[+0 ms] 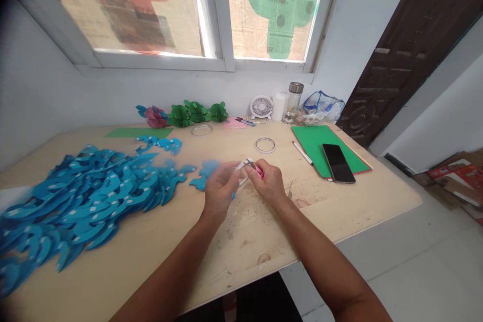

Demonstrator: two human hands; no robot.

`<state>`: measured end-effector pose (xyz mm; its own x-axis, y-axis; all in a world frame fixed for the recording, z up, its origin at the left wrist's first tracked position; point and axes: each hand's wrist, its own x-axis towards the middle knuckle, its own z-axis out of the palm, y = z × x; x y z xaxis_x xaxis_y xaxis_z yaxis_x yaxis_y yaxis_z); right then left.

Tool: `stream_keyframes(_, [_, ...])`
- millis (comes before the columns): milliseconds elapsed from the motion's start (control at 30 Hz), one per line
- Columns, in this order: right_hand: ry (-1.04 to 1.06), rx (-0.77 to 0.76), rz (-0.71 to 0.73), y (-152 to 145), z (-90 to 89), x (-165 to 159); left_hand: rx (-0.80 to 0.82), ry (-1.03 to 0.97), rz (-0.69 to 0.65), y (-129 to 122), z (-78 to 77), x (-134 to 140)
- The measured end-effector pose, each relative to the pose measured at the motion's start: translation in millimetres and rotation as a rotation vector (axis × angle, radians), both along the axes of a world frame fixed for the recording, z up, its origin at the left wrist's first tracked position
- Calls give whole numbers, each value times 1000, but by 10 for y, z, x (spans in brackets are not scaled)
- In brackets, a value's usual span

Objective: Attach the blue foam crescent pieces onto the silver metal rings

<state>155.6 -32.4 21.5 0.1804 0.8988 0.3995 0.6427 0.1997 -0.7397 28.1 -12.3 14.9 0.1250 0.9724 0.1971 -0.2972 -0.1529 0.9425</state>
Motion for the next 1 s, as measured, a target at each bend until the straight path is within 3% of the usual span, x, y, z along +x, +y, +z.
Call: stream_keyframes(1000, [-72, 15, -8, -25, 10, -46, 101, 58, -67, -6, -65, 23])
